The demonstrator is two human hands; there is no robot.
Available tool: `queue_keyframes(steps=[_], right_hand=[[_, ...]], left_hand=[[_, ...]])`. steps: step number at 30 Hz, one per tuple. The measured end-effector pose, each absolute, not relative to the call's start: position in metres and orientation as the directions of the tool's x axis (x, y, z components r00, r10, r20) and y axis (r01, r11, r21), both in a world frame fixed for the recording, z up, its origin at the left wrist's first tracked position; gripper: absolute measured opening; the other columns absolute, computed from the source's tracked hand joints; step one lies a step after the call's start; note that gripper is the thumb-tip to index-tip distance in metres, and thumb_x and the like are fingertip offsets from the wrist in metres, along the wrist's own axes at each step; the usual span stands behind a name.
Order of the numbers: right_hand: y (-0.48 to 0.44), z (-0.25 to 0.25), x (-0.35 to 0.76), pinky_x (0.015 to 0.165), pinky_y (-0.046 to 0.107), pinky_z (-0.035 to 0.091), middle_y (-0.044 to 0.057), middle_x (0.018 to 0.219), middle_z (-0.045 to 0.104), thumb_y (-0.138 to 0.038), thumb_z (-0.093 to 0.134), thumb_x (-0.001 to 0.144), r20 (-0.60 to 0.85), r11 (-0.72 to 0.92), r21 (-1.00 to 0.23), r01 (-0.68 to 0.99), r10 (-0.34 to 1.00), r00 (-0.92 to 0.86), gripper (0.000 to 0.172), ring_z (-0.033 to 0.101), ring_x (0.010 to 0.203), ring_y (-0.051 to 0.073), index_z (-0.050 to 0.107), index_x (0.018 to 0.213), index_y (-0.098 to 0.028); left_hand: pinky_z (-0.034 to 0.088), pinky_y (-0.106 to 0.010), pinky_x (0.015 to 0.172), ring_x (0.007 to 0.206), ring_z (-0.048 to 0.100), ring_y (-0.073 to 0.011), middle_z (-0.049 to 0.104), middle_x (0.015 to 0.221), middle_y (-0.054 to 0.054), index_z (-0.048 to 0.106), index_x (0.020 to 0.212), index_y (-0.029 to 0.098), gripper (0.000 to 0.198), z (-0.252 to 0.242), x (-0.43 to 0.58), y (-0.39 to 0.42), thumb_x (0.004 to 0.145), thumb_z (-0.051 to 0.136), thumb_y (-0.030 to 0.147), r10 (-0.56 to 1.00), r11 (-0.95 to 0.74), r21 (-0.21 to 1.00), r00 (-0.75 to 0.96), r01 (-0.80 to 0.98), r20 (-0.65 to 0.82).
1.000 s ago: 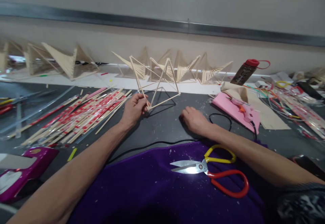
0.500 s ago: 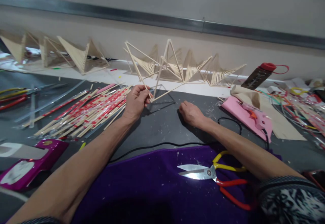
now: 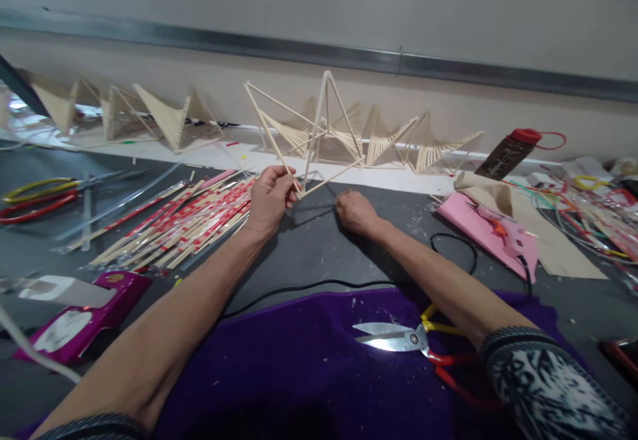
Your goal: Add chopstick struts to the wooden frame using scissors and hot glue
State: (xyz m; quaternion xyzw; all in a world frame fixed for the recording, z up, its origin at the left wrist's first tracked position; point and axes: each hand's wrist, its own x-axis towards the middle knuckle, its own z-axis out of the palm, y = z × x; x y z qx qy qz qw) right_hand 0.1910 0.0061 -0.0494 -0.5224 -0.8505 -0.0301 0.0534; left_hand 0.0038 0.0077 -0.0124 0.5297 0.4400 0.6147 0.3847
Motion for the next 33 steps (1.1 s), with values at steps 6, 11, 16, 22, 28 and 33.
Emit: queue_keyframes(steps=[6,11,16,22,28,33], right_hand=[[-0.041,-0.062,0.166,0.077,0.030,0.037,0.009,0.092,0.059,-0.022,0.034,0.093,0.139,0.689,0.003,0.725,0.717,-0.683,0.025,0.050,0.083,0.019,0.058,0.094,-0.016],[0.026,-0.056,0.184,0.080,0.038,0.037,0.020,0.104,0.056,-0.017,0.030,0.092,0.207,0.472,0.010,0.882,0.862,-0.463,0.030,0.049,0.091,0.025,0.055,0.104,-0.006],[0.040,-0.055,0.157,0.083,0.036,0.037,0.017,0.102,0.058,-0.017,0.037,0.089,0.199,0.515,0.004,0.857,0.840,-0.505,0.024,0.050,0.093,0.024,0.056,0.102,-0.008],[-0.026,-0.054,0.165,0.071,0.030,0.038,0.009,0.092,0.058,-0.022,0.035,0.092,0.157,0.690,0.024,0.723,0.712,-0.685,0.022,0.048,0.077,0.018,0.056,0.095,-0.014],[-0.076,-0.047,0.246,0.069,0.027,0.037,0.008,0.094,0.056,-0.019,0.036,0.093,0.021,0.815,-0.003,0.579,0.579,-0.815,0.020,0.046,0.075,0.016,0.055,0.092,-0.015],[-0.060,-0.036,0.319,0.070,0.029,0.035,0.008,0.082,0.058,-0.015,0.041,0.090,-0.089,0.696,0.167,0.699,0.716,-0.692,0.019,0.049,0.073,0.017,0.059,0.090,-0.013]], left_hand=[[0.032,-0.015,0.032,0.039,0.047,-0.0061,0.059,0.060,0.002,0.056,0.084,0.015,0.014,-0.009,-0.003,0.012,0.071,0.056,0.020,0.921,-0.364,0.931,-0.163,-0.040,0.353],[0.033,-0.014,0.033,0.039,0.047,-0.0052,0.059,0.061,0.003,0.056,0.084,0.015,0.014,-0.007,-0.001,0.010,0.071,0.055,0.020,0.925,-0.356,0.934,-0.157,-0.033,0.347],[0.033,-0.014,0.033,0.040,0.048,-0.0055,0.060,0.062,0.003,0.057,0.085,0.015,0.014,-0.005,-0.002,0.009,0.072,0.055,0.020,0.923,-0.358,0.934,-0.158,-0.011,0.352],[0.033,-0.015,0.033,0.040,0.048,-0.0056,0.061,0.062,0.003,0.057,0.086,0.016,0.015,-0.007,-0.003,0.013,0.072,0.054,0.019,0.918,-0.363,0.932,-0.164,0.021,0.361],[0.032,-0.016,0.033,0.040,0.047,-0.0057,0.060,0.062,0.002,0.057,0.085,0.017,0.012,-0.011,0.005,0.008,0.074,0.054,0.017,0.933,-0.339,0.941,-0.126,0.013,0.338],[0.032,-0.016,0.034,0.041,0.047,-0.0055,0.061,0.063,0.001,0.057,0.084,0.017,0.009,-0.015,0.014,0.002,0.076,0.053,0.018,0.943,-0.321,0.947,-0.083,0.029,0.322]])
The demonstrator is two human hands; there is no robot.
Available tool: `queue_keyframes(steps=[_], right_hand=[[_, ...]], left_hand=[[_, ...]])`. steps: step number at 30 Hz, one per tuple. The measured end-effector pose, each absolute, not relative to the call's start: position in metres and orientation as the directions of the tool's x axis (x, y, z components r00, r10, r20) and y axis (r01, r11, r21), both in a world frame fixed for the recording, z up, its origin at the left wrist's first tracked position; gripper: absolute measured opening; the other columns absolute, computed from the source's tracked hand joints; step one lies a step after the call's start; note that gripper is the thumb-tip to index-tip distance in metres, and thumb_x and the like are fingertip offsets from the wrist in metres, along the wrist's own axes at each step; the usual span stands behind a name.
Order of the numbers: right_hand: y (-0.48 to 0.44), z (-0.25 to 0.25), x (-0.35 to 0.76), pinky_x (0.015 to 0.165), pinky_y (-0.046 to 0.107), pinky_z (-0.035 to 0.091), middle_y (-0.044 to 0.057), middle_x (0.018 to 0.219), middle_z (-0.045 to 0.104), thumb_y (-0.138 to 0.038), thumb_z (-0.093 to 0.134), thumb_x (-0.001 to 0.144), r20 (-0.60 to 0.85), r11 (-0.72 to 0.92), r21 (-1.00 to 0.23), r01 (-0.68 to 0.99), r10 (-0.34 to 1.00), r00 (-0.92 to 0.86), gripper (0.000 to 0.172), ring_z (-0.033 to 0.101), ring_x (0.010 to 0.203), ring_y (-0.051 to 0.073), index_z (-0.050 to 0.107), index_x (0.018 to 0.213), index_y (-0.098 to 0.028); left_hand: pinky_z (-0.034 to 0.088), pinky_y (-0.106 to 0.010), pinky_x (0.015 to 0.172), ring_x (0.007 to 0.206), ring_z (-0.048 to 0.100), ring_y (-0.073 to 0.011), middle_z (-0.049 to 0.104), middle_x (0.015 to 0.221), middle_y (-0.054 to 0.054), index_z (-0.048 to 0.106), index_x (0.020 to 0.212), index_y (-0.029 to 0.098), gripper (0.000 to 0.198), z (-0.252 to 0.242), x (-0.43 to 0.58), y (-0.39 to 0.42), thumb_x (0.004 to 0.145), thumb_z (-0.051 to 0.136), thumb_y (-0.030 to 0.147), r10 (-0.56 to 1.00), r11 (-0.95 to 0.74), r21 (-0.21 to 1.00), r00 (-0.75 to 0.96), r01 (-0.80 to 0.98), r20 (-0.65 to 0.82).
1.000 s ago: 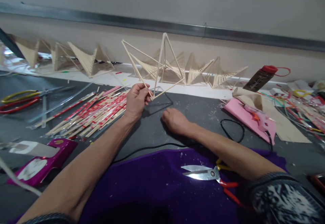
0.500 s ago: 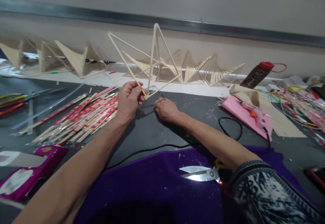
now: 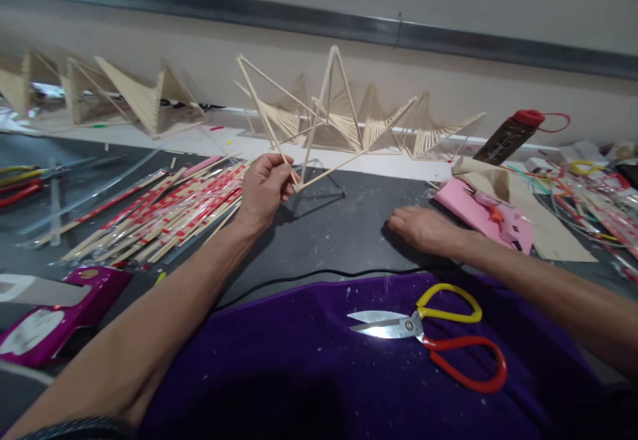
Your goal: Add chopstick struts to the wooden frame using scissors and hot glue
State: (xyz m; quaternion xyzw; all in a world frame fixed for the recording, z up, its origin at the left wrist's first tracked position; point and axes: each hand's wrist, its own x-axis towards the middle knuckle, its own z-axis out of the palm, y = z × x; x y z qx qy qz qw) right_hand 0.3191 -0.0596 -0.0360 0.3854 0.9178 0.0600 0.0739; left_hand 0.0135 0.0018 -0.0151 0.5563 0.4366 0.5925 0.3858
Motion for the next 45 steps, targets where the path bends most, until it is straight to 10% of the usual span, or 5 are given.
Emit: queue_keyframes(steps=[8,20,29,38,45], right_hand=[[-0.091,-0.039,0.303,0.081,0.031,0.037,0.008,0.118,0.058,-0.023,0.038,0.093,0.028,0.786,-0.008,0.618,0.618,-0.786,0.031,0.051,0.098,0.019,0.057,0.117,-0.022],[-0.077,-0.049,0.312,0.075,0.026,0.037,0.008,0.097,0.061,-0.027,0.039,0.094,0.106,0.648,-0.011,0.762,0.758,-0.643,0.029,0.054,0.089,0.016,0.061,0.111,-0.019],[-0.048,-0.045,0.304,0.067,0.032,0.034,0.013,0.089,0.061,-0.017,0.038,0.090,0.078,0.318,0.261,0.911,0.934,-0.348,0.025,0.054,0.080,0.022,0.062,0.097,-0.012],[-0.078,-0.049,0.214,0.088,0.037,0.033,0.006,0.140,0.044,-0.036,0.035,0.094,0.134,0.853,-0.013,0.522,0.519,-0.844,0.040,0.041,0.121,0.023,0.046,0.130,-0.023],[-0.046,-0.045,0.306,0.082,0.036,0.035,0.012,0.123,0.058,-0.022,0.038,0.093,0.050,0.637,0.141,0.758,0.760,-0.648,0.035,0.054,0.105,0.023,0.056,0.122,-0.016]], left_hand=[[0.036,-0.016,0.036,0.042,0.048,-0.0065,0.061,0.064,0.000,0.058,0.084,0.016,0.011,-0.020,0.026,-0.013,0.074,0.056,0.021,0.968,-0.235,0.971,0.086,-0.032,0.237],[0.037,-0.017,0.036,0.042,0.048,-0.0071,0.060,0.063,0.000,0.058,0.085,0.017,0.012,-0.029,0.033,-0.017,0.074,0.058,0.023,0.969,-0.148,0.986,0.189,-0.071,0.159],[0.036,-0.017,0.036,0.042,0.048,-0.0070,0.060,0.062,0.000,0.059,0.084,0.016,0.012,-0.026,0.034,-0.019,0.074,0.058,0.022,0.972,-0.145,0.987,0.177,-0.071,0.156],[0.035,-0.018,0.034,0.040,0.047,-0.0072,0.061,0.063,0.000,0.061,0.083,0.016,0.012,-0.016,0.023,-0.008,0.072,0.058,0.020,0.969,-0.243,0.969,0.041,-0.041,0.245],[0.035,-0.018,0.034,0.040,0.048,-0.0076,0.061,0.062,-0.001,0.061,0.082,0.016,0.011,-0.017,0.022,-0.007,0.072,0.057,0.020,0.967,-0.248,0.968,0.054,-0.035,0.250]])
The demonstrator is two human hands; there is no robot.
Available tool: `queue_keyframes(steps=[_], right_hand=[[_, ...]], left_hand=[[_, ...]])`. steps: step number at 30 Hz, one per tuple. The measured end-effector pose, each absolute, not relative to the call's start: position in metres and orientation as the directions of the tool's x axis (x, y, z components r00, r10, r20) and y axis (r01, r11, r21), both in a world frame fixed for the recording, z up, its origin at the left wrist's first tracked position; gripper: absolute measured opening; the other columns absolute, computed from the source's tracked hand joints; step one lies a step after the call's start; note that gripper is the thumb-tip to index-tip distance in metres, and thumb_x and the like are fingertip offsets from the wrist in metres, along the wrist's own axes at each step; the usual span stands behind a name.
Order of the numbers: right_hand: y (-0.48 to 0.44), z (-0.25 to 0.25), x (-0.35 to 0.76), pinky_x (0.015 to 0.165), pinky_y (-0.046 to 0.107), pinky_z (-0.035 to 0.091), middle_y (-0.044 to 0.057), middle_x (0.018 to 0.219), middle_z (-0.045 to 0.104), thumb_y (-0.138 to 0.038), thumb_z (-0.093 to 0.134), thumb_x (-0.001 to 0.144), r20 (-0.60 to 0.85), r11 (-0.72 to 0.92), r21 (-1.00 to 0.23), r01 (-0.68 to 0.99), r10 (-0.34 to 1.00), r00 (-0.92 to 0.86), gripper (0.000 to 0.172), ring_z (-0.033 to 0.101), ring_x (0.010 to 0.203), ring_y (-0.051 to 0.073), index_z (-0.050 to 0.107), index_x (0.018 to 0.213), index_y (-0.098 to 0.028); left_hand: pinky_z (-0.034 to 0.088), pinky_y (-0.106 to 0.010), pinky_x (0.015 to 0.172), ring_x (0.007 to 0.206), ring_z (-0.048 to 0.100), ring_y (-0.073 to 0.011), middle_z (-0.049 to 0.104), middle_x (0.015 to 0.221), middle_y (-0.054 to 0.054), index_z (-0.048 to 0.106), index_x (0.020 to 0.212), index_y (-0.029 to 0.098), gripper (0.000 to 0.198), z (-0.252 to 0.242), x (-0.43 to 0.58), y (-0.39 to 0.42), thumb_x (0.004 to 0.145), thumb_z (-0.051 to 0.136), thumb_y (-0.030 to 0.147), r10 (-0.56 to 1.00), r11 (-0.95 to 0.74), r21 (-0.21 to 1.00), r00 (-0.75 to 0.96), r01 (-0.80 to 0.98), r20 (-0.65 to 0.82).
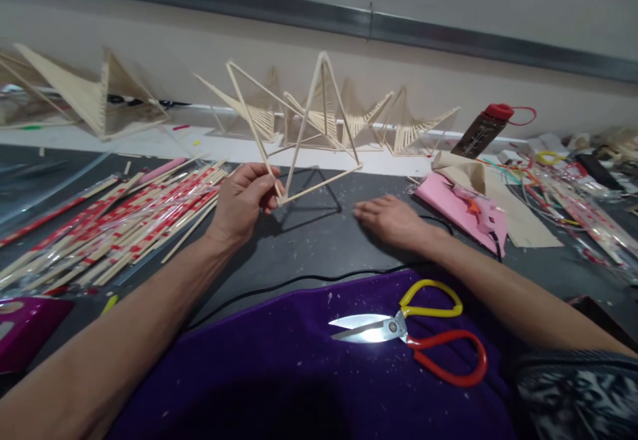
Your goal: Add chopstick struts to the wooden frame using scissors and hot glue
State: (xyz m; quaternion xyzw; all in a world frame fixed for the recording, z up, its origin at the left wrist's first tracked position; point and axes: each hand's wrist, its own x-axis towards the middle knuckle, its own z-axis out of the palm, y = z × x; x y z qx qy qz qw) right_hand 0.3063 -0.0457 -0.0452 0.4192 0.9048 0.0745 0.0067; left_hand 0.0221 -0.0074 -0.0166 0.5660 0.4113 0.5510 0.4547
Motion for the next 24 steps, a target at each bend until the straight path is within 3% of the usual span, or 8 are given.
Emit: queue_keyframes(steps=[2,4,7,9,11,15,20,24], right_hand=[[-0.045,-0.039,0.341,0.079,0.036,0.035,0.014,0.101,0.066,-0.018,0.042,0.089,0.048,0.424,0.238,0.874,0.893,-0.446,0.027,0.057,0.094,0.024,0.064,0.104,-0.013],[-0.053,-0.035,0.358,0.077,0.035,0.035,0.016,0.098,0.065,-0.018,0.042,0.089,0.073,0.371,0.252,0.894,0.914,-0.400,0.027,0.056,0.093,0.025,0.065,0.102,-0.011],[-0.070,-0.037,0.352,0.080,0.032,0.035,0.011,0.112,0.061,-0.025,0.039,0.093,0.057,0.553,0.184,0.812,0.819,-0.571,0.030,0.053,0.098,0.021,0.060,0.113,-0.018],[-0.074,-0.040,0.341,0.078,0.031,0.034,0.009,0.109,0.061,-0.026,0.037,0.094,0.016,0.675,0.158,0.720,0.728,-0.686,0.029,0.053,0.092,0.019,0.060,0.111,-0.021],[-0.069,-0.041,0.334,0.073,0.033,0.033,0.011,0.098,0.062,-0.020,0.039,0.092,0.004,0.617,0.222,0.755,0.774,-0.633,0.025,0.053,0.085,0.021,0.062,0.102,-0.017],[-0.053,-0.038,0.330,0.070,0.035,0.031,0.015,0.091,0.060,-0.013,0.041,0.088,0.096,0.315,0.347,0.883,0.925,-0.368,0.022,0.051,0.085,0.025,0.062,0.092,-0.011],[-0.049,-0.041,0.316,0.072,0.034,0.031,0.011,0.096,0.061,-0.020,0.041,0.090,0.058,0.534,0.273,0.800,0.821,-0.567,0.022,0.052,0.086,0.022,0.060,0.099,-0.017],[-0.027,-0.032,0.337,0.075,0.035,0.032,0.013,0.093,0.064,-0.012,0.044,0.085,0.162,0.243,0.277,0.930,0.942,-0.294,0.021,0.054,0.090,0.024,0.065,0.089,-0.015]], left_hand=[[0.035,-0.018,0.034,0.041,0.048,-0.0076,0.061,0.062,-0.001,0.061,0.083,0.016,0.012,-0.017,0.023,-0.007,0.072,0.057,0.020,0.964,-0.257,0.965,0.062,-0.043,0.259],[0.035,-0.018,0.034,0.040,0.047,-0.0076,0.061,0.062,-0.001,0.060,0.083,0.016,0.012,-0.017,0.024,-0.008,0.072,0.058,0.020,0.965,-0.253,0.966,0.062,-0.047,0.256],[0.035,-0.018,0.034,0.040,0.048,-0.0078,0.061,0.062,-0.001,0.061,0.082,0.017,0.012,-0.018,0.025,-0.008,0.072,0.058,0.021,0.972,-0.225,0.973,0.060,-0.045,0.227],[0.036,-0.018,0.035,0.041,0.048,-0.0076,0.061,0.063,-0.001,0.061,0.082,0.017,0.012,-0.019,0.026,-0.009,0.072,0.058,0.021,0.977,-0.203,0.978,0.058,-0.041,0.205],[0.036,-0.018,0.035,0.040,0.048,-0.0073,0.061,0.063,-0.001,0.061,0.082,0.017,0.012,-0.019,0.027,-0.010,0.071,0.059,0.021,0.980,-0.188,0.981,0.060,-0.039,0.190],[0.036,-0.018,0.035,0.040,0.047,-0.0074,0.061,0.063,-0.001,0.061,0.082,0.017,0.012,-0.020,0.029,-0.013,0.071,0.060,0.022,0.982,-0.175,0.983,0.068,-0.048,0.178],[0.036,-0.018,0.037,0.042,0.047,-0.0079,0.059,0.061,0.000,0.060,0.084,0.017,0.013,-0.023,0.030,-0.015,0.073,0.060,0.024,0.972,-0.136,0.990,0.188,-0.033,0.140],[0.037,-0.018,0.040,0.044,0.046,-0.0080,0.060,0.061,-0.001,0.061,0.084,0.017,0.014,-0.032,0.026,-0.012,0.074,0.060,0.025,0.960,-0.120,0.992,0.261,0.048,0.103]])
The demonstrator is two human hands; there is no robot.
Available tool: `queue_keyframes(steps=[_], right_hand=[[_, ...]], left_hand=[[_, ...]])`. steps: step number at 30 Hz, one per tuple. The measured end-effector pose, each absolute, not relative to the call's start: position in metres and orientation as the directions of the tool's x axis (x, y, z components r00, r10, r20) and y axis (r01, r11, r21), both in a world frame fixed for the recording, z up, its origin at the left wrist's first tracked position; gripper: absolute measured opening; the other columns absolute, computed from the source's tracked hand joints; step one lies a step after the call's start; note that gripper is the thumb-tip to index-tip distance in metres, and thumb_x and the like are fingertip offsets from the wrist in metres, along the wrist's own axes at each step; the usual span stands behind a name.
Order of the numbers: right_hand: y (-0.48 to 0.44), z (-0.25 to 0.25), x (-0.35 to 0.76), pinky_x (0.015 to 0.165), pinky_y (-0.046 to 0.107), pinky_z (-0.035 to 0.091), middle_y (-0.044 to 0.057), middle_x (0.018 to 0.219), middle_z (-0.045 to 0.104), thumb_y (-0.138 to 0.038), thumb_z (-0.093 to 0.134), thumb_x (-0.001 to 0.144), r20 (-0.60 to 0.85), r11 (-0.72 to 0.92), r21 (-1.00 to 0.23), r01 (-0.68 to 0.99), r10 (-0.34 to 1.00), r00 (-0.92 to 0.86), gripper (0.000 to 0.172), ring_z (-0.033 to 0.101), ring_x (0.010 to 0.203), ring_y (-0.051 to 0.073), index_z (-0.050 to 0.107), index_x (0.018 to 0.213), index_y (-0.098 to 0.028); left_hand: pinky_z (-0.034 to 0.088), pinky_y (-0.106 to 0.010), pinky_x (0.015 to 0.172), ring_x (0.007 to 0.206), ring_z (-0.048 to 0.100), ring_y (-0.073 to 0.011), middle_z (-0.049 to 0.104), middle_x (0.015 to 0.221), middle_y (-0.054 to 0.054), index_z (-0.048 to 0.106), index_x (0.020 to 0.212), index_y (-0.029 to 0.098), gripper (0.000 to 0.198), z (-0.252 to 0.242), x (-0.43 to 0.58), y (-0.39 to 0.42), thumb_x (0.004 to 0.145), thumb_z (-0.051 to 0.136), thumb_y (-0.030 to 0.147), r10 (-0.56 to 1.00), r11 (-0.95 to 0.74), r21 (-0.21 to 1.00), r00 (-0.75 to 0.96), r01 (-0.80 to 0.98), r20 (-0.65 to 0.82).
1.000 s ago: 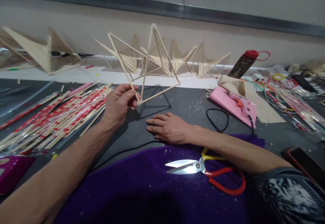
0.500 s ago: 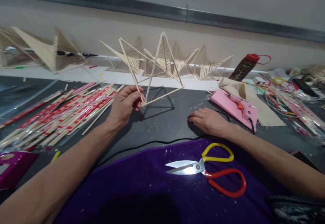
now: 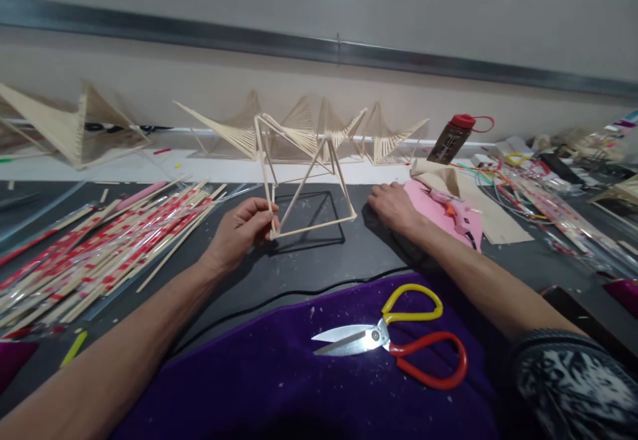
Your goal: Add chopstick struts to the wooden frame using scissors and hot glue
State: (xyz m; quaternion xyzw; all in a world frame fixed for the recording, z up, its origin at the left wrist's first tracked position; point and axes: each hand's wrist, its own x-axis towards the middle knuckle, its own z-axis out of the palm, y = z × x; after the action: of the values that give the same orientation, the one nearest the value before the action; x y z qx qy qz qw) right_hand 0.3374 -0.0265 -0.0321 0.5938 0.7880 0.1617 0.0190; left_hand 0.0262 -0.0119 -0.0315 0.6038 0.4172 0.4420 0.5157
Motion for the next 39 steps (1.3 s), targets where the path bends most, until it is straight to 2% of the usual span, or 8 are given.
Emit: queue_keyframes(steps=[3,6,10,16,21,25,29,39], right_hand=[[-0.008,-0.017,0.371,0.073,0.034,0.035,0.015,0.099,0.064,-0.014,0.041,0.086,0.262,0.076,0.248,0.966,0.954,-0.143,0.025,0.056,0.091,0.025,0.065,0.094,-0.013],[-0.003,-0.008,0.394,0.069,0.030,0.038,0.009,0.100,0.067,-0.019,0.041,0.087,0.369,-0.059,0.082,0.995,0.929,0.025,0.027,0.059,0.088,0.021,0.065,0.100,-0.017],[-0.014,-0.006,0.393,0.067,0.025,0.038,0.003,0.091,0.071,-0.021,0.047,0.082,0.351,-0.007,-0.100,0.995,0.935,0.042,0.023,0.061,0.082,0.018,0.068,0.092,-0.020],[-0.023,-0.013,0.364,0.066,0.025,0.038,0.003,0.092,0.071,-0.025,0.049,0.082,0.055,0.174,0.110,0.979,0.982,-0.181,0.022,0.062,0.083,0.018,0.069,0.092,-0.024],[-0.021,-0.021,0.363,0.078,0.037,0.038,0.016,0.103,0.065,-0.024,0.049,0.082,0.127,0.140,0.189,0.972,0.978,-0.166,0.027,0.058,0.096,0.029,0.068,0.097,-0.014],[-0.021,-0.020,0.363,0.077,0.035,0.039,0.013,0.108,0.064,-0.031,0.045,0.086,0.199,0.141,0.158,0.977,0.965,-0.171,0.032,0.058,0.096,0.027,0.065,0.106,-0.017],[-0.021,-0.021,0.354,0.073,0.032,0.040,0.008,0.107,0.065,-0.032,0.046,0.085,0.143,0.202,0.070,0.977,0.967,-0.211,0.030,0.061,0.090,0.024,0.066,0.104,-0.020],[-0.021,-0.025,0.352,0.069,0.029,0.040,0.008,0.107,0.065,-0.030,0.047,0.085,0.095,0.212,0.057,0.976,0.972,-0.217,0.029,0.062,0.088,0.022,0.066,0.105,-0.021]], left_hand=[[0.037,-0.018,0.041,0.044,0.047,-0.0083,0.061,0.063,-0.002,0.061,0.086,0.018,0.015,-0.039,0.020,-0.006,0.075,0.060,0.028,0.955,-0.128,0.983,0.282,0.131,0.087],[0.037,-0.019,0.042,0.046,0.049,-0.0094,0.063,0.067,-0.003,0.060,0.090,0.018,0.019,-0.044,0.016,-0.003,0.076,0.059,0.031,0.955,-0.114,0.975,0.293,0.191,0.054],[0.039,-0.019,0.045,0.053,0.053,-0.0105,0.064,0.073,-0.003,0.058,0.094,0.018,0.025,-0.046,0.015,-0.004,0.078,0.057,0.037,0.944,-0.093,0.955,0.329,0.283,-0.006],[0.040,-0.019,0.047,0.057,0.055,-0.0113,0.064,0.074,-0.003,0.058,0.095,0.018,0.032,-0.043,0.016,-0.005,0.076,0.058,0.044,0.956,-0.113,0.908,0.292,0.403,-0.011],[0.040,-0.020,0.047,0.052,0.053,-0.0104,0.060,0.065,0.000,0.058,0.093,0.017,0.033,-0.044,0.015,-0.006,0.073,0.061,0.043,0.962,-0.152,0.880,0.271,0.451,0.028],[0.039,-0.019,0.047,0.049,0.051,-0.0091,0.057,0.061,0.001,0.057,0.090,0.016,0.029,-0.043,0.013,-0.007,0.075,0.060,0.041,0.943,-0.142,0.898,0.334,0.416,-0.005],[0.038,-0.019,0.047,0.049,0.049,-0.0070,0.061,0.068,0.000,0.056,0.088,0.015,0.026,-0.042,0.011,-0.007,0.075,0.061,0.038,0.902,-0.144,0.929,0.432,0.341,-0.018],[0.037,-0.019,0.048,0.050,0.048,-0.0063,0.058,0.067,0.002,0.055,0.087,0.016,0.019,-0.037,0.014,-0.012,0.078,0.060,0.033,0.857,-0.120,0.950,0.514,0.289,-0.048]])
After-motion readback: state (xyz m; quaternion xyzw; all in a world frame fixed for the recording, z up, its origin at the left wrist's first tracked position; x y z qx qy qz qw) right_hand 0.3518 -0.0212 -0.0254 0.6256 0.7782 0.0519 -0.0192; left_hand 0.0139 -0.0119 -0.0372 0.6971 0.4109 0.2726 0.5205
